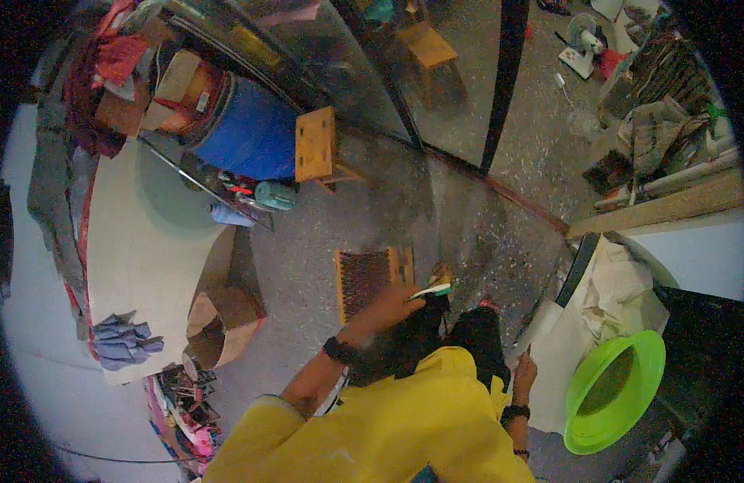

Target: The person walks through a cluttered room and approaches a window. They use a toothbrush to scrub the window frame and the glass surface, focusing on the edges and corners.

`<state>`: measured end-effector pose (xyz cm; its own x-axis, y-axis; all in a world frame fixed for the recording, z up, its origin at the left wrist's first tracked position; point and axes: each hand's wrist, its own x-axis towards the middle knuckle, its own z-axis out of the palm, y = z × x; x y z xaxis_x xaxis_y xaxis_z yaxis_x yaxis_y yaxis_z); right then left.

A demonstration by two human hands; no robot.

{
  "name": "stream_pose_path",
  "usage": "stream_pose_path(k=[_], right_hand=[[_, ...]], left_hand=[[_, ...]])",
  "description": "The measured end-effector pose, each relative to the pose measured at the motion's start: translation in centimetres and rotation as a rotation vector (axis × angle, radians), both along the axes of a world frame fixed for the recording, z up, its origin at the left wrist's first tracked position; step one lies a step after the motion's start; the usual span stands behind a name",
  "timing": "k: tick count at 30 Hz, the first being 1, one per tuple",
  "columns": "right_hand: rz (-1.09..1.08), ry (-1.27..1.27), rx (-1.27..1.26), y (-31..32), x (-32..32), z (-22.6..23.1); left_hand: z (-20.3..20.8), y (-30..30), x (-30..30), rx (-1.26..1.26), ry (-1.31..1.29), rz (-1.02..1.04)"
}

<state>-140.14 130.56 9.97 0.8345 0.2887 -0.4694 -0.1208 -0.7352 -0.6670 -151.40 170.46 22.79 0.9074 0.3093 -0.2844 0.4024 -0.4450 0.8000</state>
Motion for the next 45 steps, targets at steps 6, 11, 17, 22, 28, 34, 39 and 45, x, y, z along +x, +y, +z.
stream_pose_path(k=[6, 11, 17, 22, 28, 34, 39, 45], right_hand=[[-0.336, 0.121, 0.172, 3.9, 7.8, -1.7], [-0.327, 0.155, 0.076, 4.2, 15.2, -5.2], [-0.422, 0.174, 0.084, 7.5, 25.8, -2.0], [-0.148, -0.122, 0.043, 5.7, 32.1, -5.5], [-0.182, -0.174, 0.0, 7.4, 36.5, -5.0], [-0.158, -0.096, -0.133, 10.4, 42.6, -4.8], [-0.126, -0.046, -0.2, 12.7, 50.2, -3.0], [-0.079, -0.081, -0.33, 15.0, 58.0, -5.2]], left_hand=[[2.9, 2.5, 8.8, 0.018, 0.123, -0.105], [1.6, 1.7, 17.5, 0.179, 0.103, -0.238], [3.2, 1.0, 27.6, 0.11, 0.144, -0.173], [4.6, -0.1, 36.6, 0.133, 0.133, -0.312], [5.2, 1.0, 44.4, 0.1, 0.216, -0.297], [3.1, 4.3, 53.6, 0.137, 0.256, -0.361], [2.8, 8.0, 60.7, 0.097, 0.144, -0.31], [2.9, 11.4, 65.1, -0.006, 0.103, -0.156]])
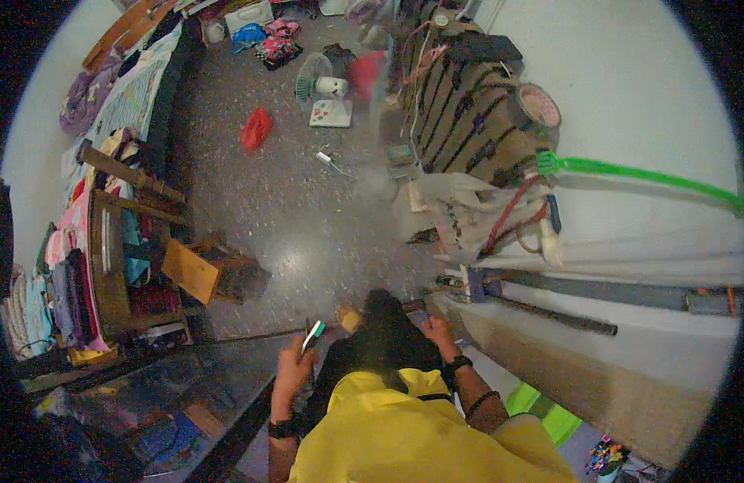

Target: The person walks through a cluttered room and approaches a window. They use a toothbrush to scrub the window frame and the glass surface, focusing on the edges and corners.

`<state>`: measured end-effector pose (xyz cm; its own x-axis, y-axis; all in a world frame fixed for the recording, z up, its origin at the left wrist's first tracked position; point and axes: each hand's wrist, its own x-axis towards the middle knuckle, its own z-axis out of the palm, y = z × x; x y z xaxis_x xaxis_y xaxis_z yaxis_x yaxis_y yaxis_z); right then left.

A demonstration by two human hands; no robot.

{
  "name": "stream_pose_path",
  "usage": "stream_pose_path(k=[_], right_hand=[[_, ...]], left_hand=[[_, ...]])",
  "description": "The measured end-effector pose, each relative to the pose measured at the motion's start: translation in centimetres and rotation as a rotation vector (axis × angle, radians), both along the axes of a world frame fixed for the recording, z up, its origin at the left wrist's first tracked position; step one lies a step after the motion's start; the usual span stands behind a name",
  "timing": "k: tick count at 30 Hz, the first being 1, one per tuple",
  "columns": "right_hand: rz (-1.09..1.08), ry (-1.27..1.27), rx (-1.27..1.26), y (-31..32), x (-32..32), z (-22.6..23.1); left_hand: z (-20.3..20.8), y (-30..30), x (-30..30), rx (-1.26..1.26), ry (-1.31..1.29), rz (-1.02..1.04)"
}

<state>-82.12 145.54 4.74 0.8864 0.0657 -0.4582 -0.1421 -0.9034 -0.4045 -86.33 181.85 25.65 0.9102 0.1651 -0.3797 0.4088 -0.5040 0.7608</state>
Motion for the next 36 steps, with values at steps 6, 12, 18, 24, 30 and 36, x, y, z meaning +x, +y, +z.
stream_pose_path(k=[6, 12, 18, 24, 30, 36], right_hand=[[0.108, 0.171, 0.174, 3.5, 10.7, -1.0], [0.188, 0.01, 0.288, 11.7, 25.8, 1.7], [0.307, -0.077, 0.327, 17.8, 36.3, 5.6], [0.345, -0.077, 0.4, 23.8, 39.3, 7.6], [0.457, -0.057, 0.274, 31.3, 42.0, 7.4], [0.449, -0.082, 0.287, 40.3, 46.6, 8.2]], left_hand=[[1.7, 2.6, 4.9, -0.02, 0.088, 0.244], [1.5, 4.5, 9.8, 0.022, -0.032, 0.459], [2.2, 5.8, 16.8, 0.021, 0.01, 0.469], [0.4, 10.9, 22.1, -0.056, 0.048, 0.451], [-0.2, 19.4, 29.2, -0.182, -0.05, 0.448], [1.3, 31.0, 33.8, -0.212, -0.026, 0.47]])
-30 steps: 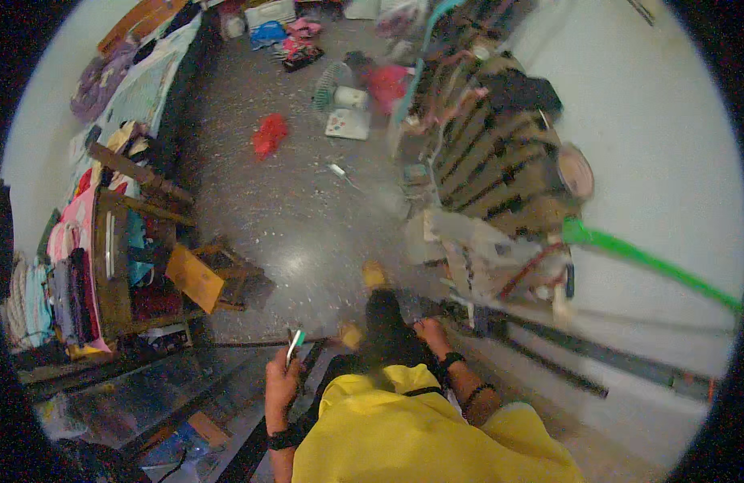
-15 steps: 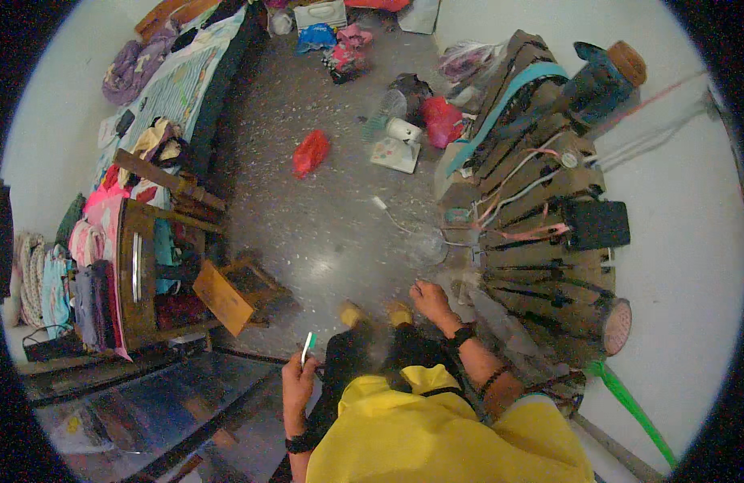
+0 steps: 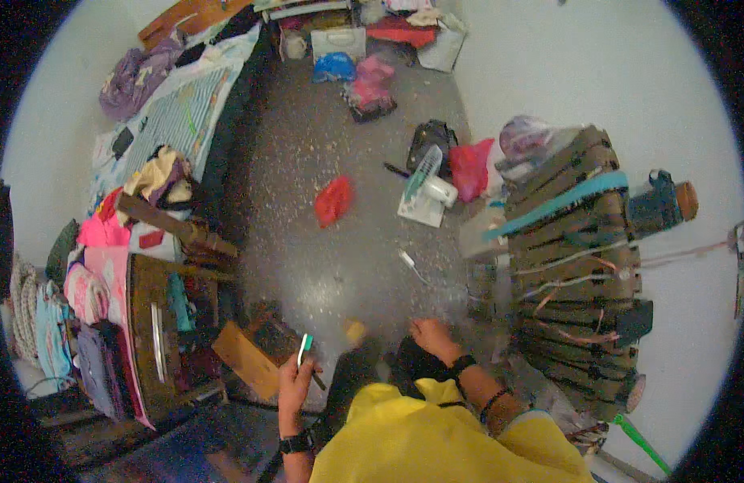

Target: The person walks through a cluttered room and approaches a window. They use a toothbrush to scrub the window frame and the glass surface, focusing on the edges and corners.

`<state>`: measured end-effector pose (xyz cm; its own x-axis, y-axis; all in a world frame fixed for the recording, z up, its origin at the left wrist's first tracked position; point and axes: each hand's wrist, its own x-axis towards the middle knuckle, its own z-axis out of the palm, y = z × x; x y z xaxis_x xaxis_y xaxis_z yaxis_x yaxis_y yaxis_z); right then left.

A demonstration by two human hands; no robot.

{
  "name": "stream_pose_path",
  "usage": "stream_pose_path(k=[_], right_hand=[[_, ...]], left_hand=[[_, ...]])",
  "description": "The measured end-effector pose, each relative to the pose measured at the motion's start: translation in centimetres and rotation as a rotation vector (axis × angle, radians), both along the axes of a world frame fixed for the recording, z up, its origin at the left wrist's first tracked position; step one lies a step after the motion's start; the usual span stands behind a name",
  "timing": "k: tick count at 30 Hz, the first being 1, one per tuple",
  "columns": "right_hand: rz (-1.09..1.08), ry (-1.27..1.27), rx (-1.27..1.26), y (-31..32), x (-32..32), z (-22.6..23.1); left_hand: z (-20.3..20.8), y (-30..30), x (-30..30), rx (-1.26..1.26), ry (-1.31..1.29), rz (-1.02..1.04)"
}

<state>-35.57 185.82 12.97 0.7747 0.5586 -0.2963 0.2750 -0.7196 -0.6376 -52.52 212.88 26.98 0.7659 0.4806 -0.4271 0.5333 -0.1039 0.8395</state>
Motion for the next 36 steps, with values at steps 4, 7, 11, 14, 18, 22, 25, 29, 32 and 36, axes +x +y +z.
stream_pose_path(k=[4, 7, 11, 14, 18, 22, 25, 29, 32, 36], right_hand=[[-0.011, 0.005, -0.035, 4.6, 3.1, 0.2], [-0.025, 0.019, -0.027, 7.3, 5.7, 0.9], [0.025, 0.009, -0.1, 11.1, 9.7, -0.1], [0.001, 0.008, 0.079, 15.8, 14.2, 0.5], [0.09, 0.016, 0.167, 23.8, 20.7, 1.6], [0.197, -0.027, 0.234, 30.8, 26.9, 2.9], [0.259, -0.068, 0.348, 35.1, 30.3, 3.6], [0.319, 0.034, 0.532, 39.3, 33.2, 8.7], [0.396, 0.259, 0.408, 41.2, 35.7, 11.2], [0.431, 0.428, 0.274, 44.7, 38.9, 14.5]], left_hand=[[-1.9, 5.5, 0.8, -0.022, -0.065, 0.088], [-3.2, 8.8, 2.0, -0.063, -0.001, 0.167], [-3.4, 12.2, 6.1, -0.199, -0.122, 0.225], [-0.6, 15.1, 11.0, -0.292, -0.096, 0.269], [3.4, 18.6, 18.0, -0.251, -0.128, 0.386], [5.2, 22.1, 25.1, -0.249, -0.13, 0.428], [4.7, 25.0, 29.8, -0.342, -0.175, 0.398], [5.0, 26.6, 35.7, -0.439, -0.19, 0.459], [4.7, 28.9, 39.3, -0.475, -0.171, 0.377], [5.4, 32.5, 44.9, -0.522, -0.176, 0.353]])
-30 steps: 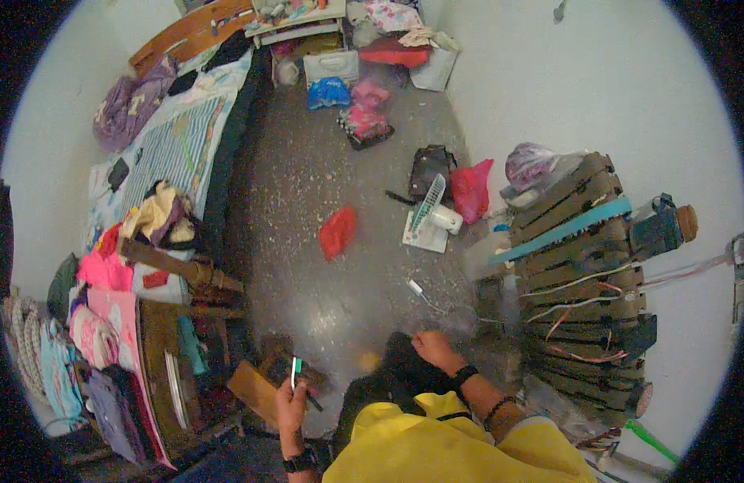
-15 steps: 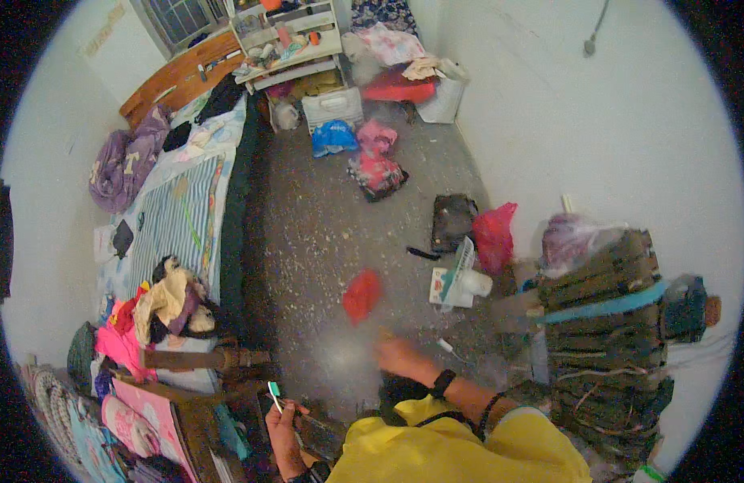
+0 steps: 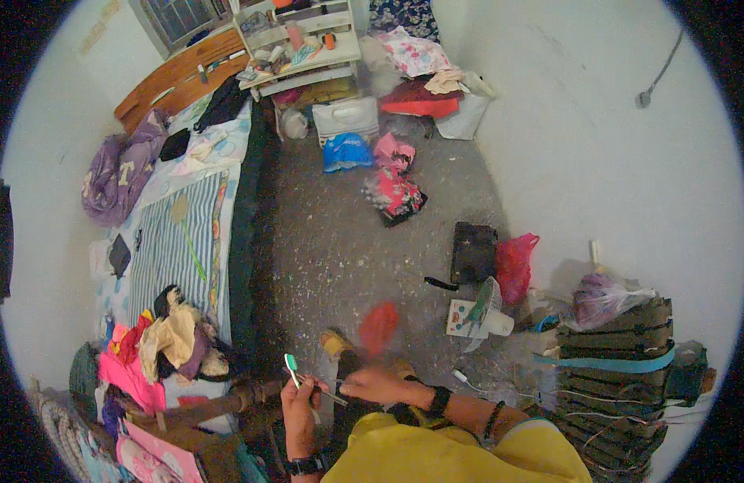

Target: The person walks through a cluttered room and approaches a window. They use a toothbrush to scrub the window frame and the glass surface, focusing on the edges and corners.

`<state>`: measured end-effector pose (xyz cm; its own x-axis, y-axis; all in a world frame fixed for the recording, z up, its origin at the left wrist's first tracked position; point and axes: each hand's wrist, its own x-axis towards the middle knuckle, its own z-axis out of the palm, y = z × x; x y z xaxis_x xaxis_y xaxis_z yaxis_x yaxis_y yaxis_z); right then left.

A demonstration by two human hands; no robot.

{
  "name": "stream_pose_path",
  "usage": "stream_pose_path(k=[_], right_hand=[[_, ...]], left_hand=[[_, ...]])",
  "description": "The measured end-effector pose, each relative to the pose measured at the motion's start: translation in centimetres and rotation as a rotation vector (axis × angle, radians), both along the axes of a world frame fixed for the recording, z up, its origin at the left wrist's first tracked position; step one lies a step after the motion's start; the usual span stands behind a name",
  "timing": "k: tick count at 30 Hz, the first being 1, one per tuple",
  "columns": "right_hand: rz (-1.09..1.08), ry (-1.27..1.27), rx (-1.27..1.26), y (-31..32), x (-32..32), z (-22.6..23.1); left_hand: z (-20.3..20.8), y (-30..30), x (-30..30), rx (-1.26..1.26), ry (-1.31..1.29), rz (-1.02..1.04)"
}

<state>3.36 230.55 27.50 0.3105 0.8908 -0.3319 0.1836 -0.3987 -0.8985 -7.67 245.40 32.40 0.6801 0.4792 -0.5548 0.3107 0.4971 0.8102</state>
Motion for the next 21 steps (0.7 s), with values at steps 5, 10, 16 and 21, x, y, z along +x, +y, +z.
stream_pose_path(k=[5, 10, 16, 21], right_hand=[[0.009, 0.12, 0.114, 6.0, 4.1, -2.7], [-0.048, 0.1, 0.132, 13.5, 8.4, -3.2], [-0.072, 0.086, 0.04, 22.7, 11.5, -0.4], [-0.08, 0.016, 0.163, 26.6, 12.9, -2.2]], left_hand=[[-3.0, 7.2, 5.5, -0.046, -0.116, -0.023], [-2.7, 15.3, 11.0, -0.018, -0.136, -0.017], [-3.2, 23.8, 13.0, 0.054, -0.098, -0.058], [-1.4, 26.7, 14.6, 0.059, -0.08, 0.025]])
